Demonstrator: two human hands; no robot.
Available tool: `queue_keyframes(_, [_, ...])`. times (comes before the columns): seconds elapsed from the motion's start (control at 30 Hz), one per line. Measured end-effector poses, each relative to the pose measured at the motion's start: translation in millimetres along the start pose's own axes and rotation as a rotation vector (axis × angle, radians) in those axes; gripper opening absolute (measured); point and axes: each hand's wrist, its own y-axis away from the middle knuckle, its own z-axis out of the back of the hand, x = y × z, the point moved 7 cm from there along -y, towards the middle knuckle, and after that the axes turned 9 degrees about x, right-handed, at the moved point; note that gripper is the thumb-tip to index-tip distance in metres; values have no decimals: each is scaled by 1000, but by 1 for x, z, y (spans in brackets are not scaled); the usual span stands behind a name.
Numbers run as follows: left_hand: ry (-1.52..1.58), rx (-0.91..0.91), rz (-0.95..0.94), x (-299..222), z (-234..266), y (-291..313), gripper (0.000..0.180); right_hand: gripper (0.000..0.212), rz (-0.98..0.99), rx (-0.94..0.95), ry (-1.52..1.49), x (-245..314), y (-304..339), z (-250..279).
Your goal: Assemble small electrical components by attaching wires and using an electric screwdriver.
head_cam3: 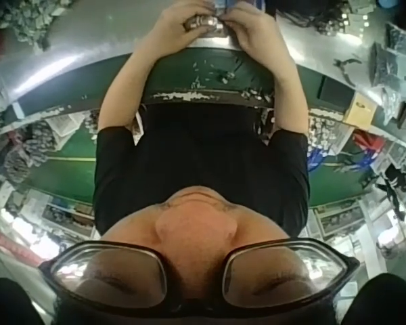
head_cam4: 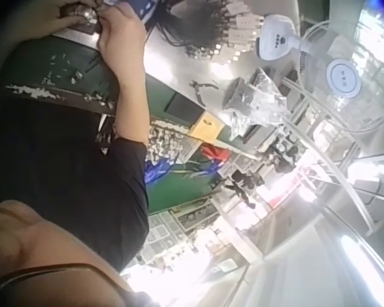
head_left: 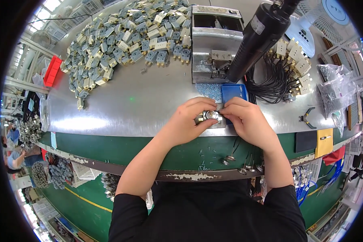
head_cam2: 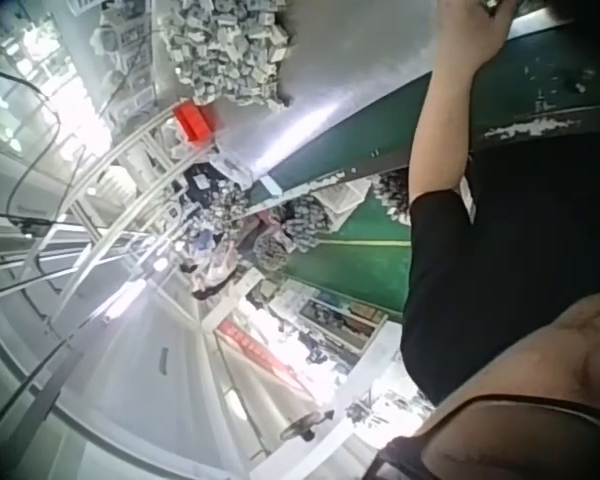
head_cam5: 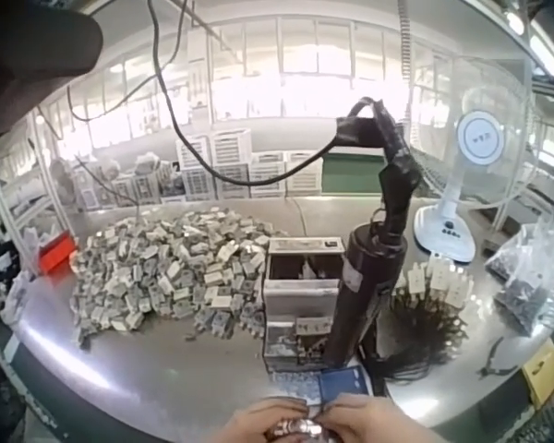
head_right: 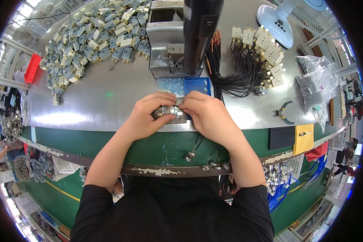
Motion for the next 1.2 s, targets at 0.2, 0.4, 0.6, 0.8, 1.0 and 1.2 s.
queue_keyframes(0.2, [68,13,43,5,4,-2,36,22,69,39,208,7,-4,1])
queue_keyframes(0.4, [97,58,66,9,3,-2,34,20,61,22,115,6,-7,-3])
queue_keyframes(0.6, [102,67,33,10,4,-3,33,15,79,-2,98,-6,-10,-1])
queue_keyframes(0.8, [144,70,56,13,4,-3,33,18,114,9,37,-19,-21,1])
queue_keyframes(1.0, [146,68,44,12,3,-3,33,13,-23,8,-37,-26,-22,-2])
queue_keyframes(1.2, [127,56,42,10,4,0,33,14,-10,-25,22,-8,-17,4])
